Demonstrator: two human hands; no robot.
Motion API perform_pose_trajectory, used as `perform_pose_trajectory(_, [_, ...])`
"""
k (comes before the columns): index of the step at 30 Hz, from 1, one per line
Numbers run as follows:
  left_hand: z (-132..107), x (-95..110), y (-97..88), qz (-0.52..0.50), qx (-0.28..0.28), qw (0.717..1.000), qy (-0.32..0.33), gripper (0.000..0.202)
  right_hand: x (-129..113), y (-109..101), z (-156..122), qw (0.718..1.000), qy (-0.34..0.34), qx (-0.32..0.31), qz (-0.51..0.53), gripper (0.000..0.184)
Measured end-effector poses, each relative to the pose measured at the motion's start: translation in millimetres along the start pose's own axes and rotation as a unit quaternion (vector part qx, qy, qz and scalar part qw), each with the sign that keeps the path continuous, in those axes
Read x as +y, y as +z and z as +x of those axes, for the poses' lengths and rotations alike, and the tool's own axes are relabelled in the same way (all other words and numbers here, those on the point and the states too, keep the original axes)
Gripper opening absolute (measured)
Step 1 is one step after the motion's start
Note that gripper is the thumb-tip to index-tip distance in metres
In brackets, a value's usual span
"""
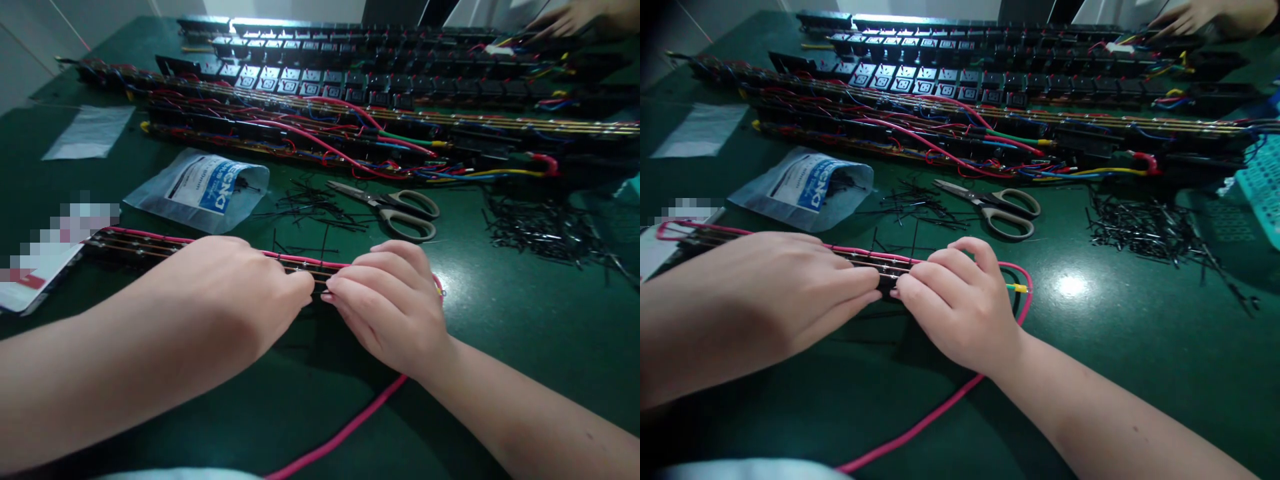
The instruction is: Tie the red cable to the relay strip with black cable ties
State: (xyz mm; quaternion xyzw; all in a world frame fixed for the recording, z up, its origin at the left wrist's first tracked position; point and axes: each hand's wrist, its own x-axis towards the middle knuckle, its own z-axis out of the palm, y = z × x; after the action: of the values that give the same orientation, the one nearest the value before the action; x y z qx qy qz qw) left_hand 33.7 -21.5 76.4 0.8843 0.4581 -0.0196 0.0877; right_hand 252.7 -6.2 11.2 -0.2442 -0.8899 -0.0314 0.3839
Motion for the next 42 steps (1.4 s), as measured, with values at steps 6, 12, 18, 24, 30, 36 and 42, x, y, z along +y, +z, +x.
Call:
perform_pose_trajectory(6, [22,5,-5.7,0.063,0.004,0.997,0.038,0.03,-1,-2,3,0.995,0.043,0.032,0.082,0.011])
perform_pose_trajectory(12, [36,-3,26.2,-0.006,0.191,0.976,0.104,0.039,2,-5,3,0.991,0.074,0.044,0.105,0.019])
perform_pose_trajectory(18, [47,-12,49.1,-0.025,0.211,0.97,0.117,0.039,5,-15,14,0.957,0.206,0.074,0.191,0.018])
perform_pose_trajectory(24, [50,-12,49.6,-0.026,0.182,0.978,0.095,0.03,35,-16,28,0.83,0.385,0.057,0.398,0.011])
perform_pose_trajectory(30, [50,-13,49.8,-0.065,0.149,0.983,0.091,0.03,59,-4,18,0.772,0.443,0.054,0.452,0.018])
perform_pose_trajectory(36, [52,-15,51.3,-0.043,0.138,0.984,0.108,0.035,61,8,9,0.737,0.47,0.013,0.486,0.02])
perform_pose_trajectory(42, [52,-15,51.6,-0.025,0.147,0.976,0.16,0.043,71,-2,8,0.705,0.481,-0.037,0.52,0.02])
